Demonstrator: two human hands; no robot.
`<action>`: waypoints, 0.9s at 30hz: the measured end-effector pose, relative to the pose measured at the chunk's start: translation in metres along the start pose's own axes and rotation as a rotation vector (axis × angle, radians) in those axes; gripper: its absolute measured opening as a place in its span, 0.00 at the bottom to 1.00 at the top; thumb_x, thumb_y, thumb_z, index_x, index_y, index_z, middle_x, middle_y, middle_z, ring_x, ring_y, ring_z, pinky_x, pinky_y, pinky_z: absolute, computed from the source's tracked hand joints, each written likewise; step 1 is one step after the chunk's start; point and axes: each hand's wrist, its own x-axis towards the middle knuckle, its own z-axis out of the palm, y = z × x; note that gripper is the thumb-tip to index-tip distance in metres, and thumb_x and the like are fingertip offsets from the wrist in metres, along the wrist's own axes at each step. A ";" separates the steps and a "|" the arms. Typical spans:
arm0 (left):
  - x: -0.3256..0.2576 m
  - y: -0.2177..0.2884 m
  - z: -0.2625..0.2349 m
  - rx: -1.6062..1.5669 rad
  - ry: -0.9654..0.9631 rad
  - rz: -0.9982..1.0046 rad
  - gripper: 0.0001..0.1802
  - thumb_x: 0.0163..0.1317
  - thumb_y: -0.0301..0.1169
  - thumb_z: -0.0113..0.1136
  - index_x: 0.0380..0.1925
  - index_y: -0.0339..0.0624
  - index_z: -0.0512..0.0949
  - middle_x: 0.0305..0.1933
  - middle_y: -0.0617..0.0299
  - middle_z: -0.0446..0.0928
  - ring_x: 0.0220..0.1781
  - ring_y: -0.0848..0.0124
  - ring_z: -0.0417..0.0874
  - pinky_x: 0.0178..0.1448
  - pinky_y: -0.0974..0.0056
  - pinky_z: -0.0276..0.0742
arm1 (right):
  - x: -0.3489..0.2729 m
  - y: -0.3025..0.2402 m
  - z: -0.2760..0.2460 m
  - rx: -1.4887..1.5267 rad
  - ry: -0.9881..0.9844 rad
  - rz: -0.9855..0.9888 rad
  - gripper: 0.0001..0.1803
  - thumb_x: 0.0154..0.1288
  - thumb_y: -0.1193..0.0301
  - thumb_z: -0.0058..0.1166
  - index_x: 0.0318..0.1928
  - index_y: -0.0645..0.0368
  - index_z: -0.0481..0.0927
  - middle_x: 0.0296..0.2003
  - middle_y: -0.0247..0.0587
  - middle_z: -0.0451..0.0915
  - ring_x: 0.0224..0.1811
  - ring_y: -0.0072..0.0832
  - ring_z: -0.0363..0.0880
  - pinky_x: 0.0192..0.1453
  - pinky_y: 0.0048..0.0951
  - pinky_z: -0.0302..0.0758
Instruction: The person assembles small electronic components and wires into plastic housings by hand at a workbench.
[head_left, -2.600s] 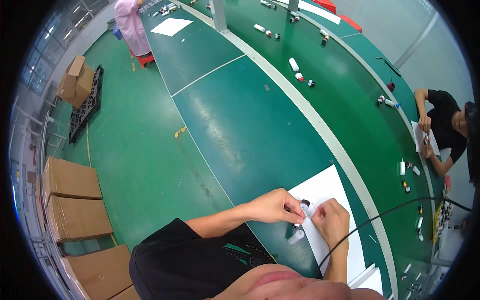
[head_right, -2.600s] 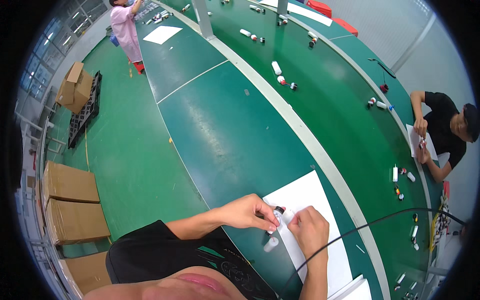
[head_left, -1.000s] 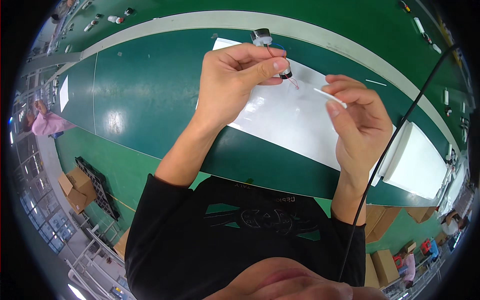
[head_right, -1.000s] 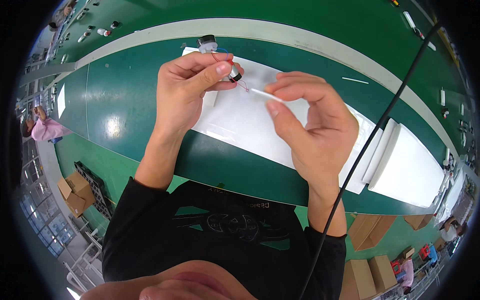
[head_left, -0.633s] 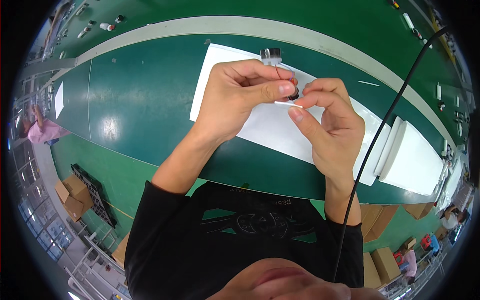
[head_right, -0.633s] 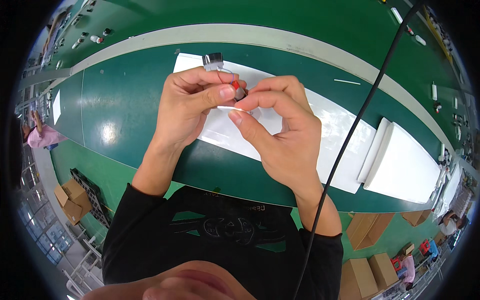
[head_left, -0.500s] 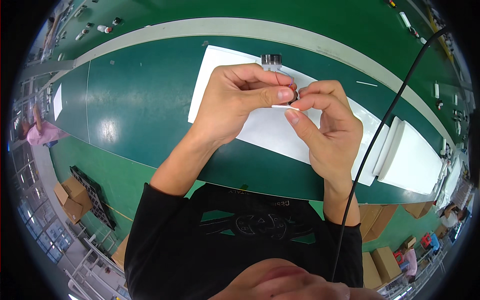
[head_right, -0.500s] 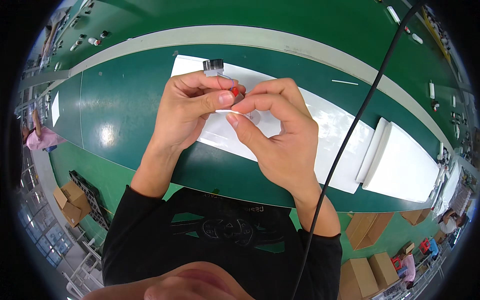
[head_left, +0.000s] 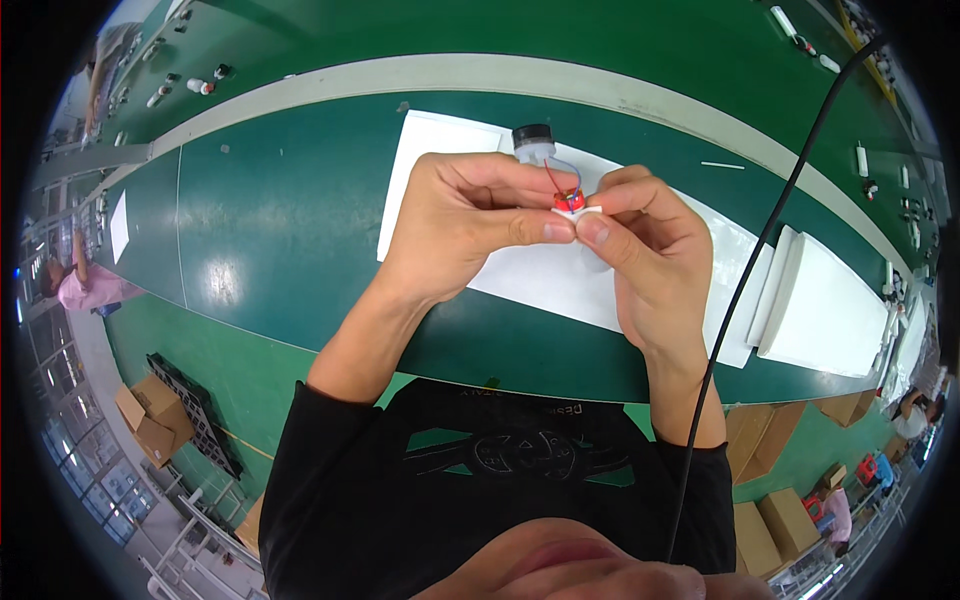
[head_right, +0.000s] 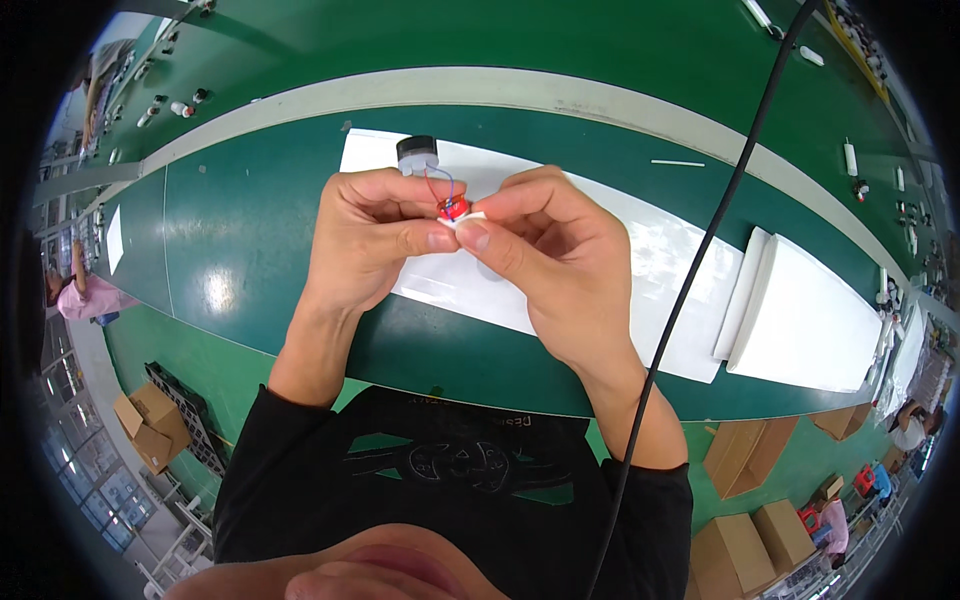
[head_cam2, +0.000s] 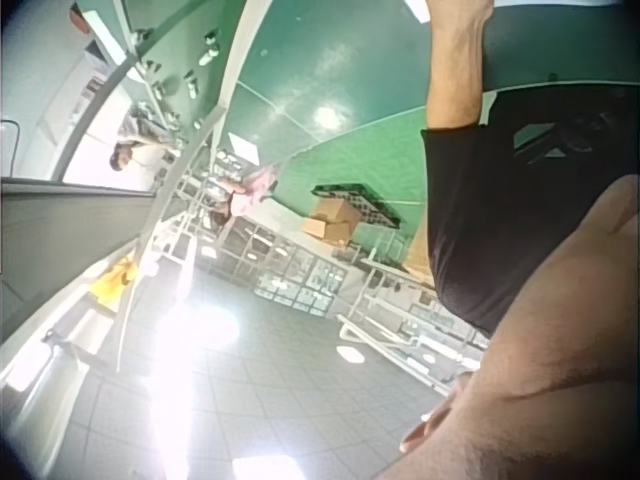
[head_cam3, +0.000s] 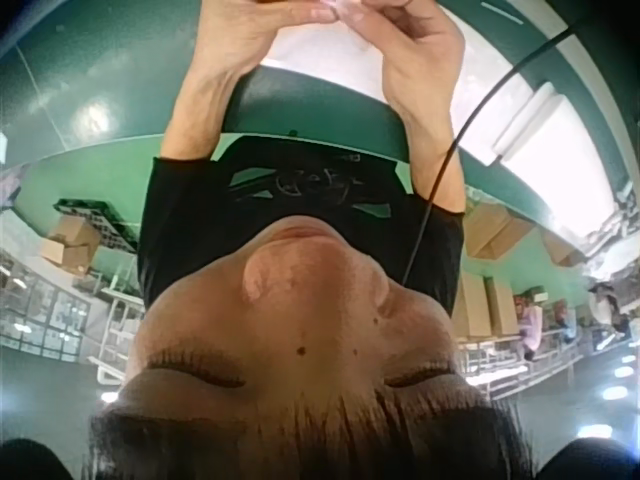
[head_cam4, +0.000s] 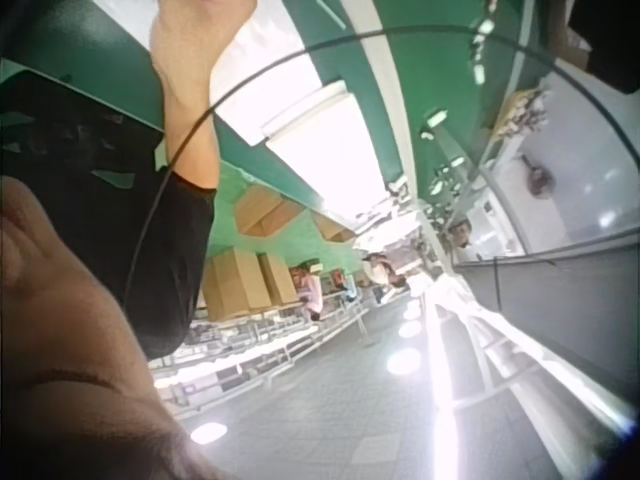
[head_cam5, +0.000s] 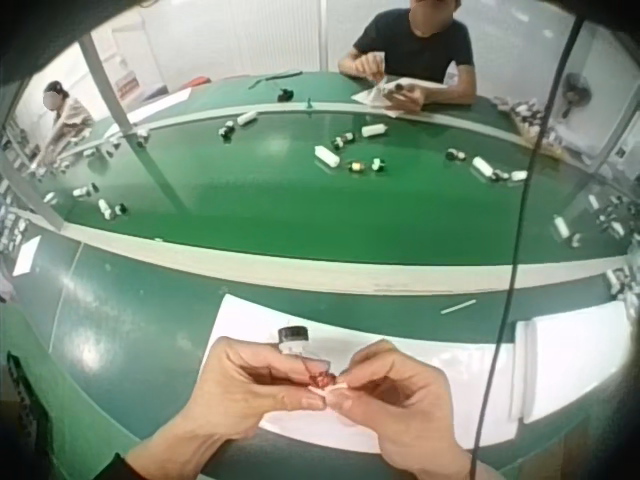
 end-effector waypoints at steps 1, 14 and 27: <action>0.002 -0.003 -0.003 -0.031 -0.029 0.000 0.14 0.45 0.10 0.68 0.35 0.27 0.82 0.40 0.46 0.83 0.40 0.64 0.86 0.46 0.62 0.85 | 0.001 -0.001 -0.001 -0.002 0.000 -0.021 0.11 0.56 0.81 0.64 0.41 0.64 0.80 0.36 0.36 0.76 0.37 0.22 0.77 0.42 0.23 0.73; -0.004 -0.002 -0.001 -0.193 -0.207 0.166 0.20 0.42 0.10 0.70 0.40 0.29 0.82 0.37 0.52 0.83 0.38 0.68 0.85 0.45 0.65 0.84 | 0.008 0.013 -0.005 0.123 -0.137 0.032 0.10 0.60 0.76 0.63 0.41 0.64 0.78 0.34 0.35 0.80 0.36 0.19 0.78 0.43 0.22 0.74; 0.060 0.020 -0.129 0.540 0.550 0.384 0.20 0.59 0.24 0.65 0.50 0.25 0.76 0.45 0.54 0.82 0.45 0.73 0.81 0.53 0.69 0.75 | 0.238 0.009 0.019 -1.319 0.022 -0.268 0.35 0.65 0.64 0.49 0.70 0.57 0.55 0.34 0.50 0.83 0.37 0.45 0.83 0.42 0.41 0.77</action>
